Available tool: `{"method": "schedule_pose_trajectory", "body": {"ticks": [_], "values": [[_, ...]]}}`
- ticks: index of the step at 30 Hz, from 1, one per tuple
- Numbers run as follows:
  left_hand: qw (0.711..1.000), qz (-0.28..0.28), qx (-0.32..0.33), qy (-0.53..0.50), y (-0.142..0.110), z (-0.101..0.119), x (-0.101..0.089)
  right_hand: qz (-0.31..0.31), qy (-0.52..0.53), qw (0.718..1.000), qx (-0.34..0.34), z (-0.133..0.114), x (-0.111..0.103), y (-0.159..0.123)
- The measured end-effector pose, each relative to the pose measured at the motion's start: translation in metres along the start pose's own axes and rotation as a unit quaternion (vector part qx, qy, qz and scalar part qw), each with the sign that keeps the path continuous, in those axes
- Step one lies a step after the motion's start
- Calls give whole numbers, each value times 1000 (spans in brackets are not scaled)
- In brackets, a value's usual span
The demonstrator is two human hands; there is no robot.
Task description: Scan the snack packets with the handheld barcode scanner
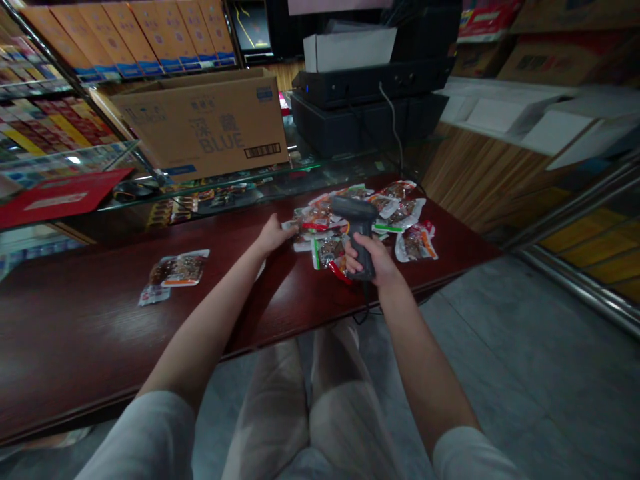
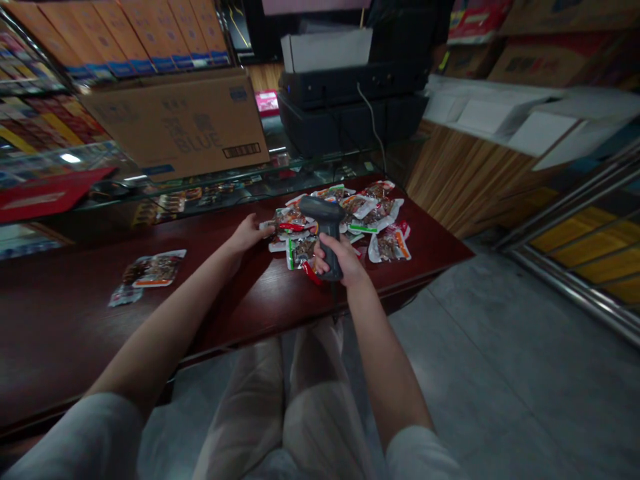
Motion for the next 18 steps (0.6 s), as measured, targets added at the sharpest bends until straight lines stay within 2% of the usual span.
{"method": "schedule_pose_trajectory", "body": {"ticks": [4,8,11,15,18], "values": [[998,-31,6,-48,-6,3,0,-10,8,1000,-1,1,1,0],[990,-2,41,-138,-27,2,-27,-33,14,999,6,2,5,-1],[982,-23,63,-174,-45,4,-44,-48,15,999,18,2,10,-5],[982,-45,71,-170,-69,8,-58,-95,16,993,66,10,19,-11],[978,-69,73,-184,-84,11,-55,-123,5,987,107,19,24,-16]]}}
Point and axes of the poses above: each hand's wrist, its own y-axis towards the middle knuckle, its own x-axis out of the palm, z = x × y, the point moved 9 cm from there along y, towards the middle knuckle, and after that the axes turned 2 degrees about -z, right-handed, at the moved point
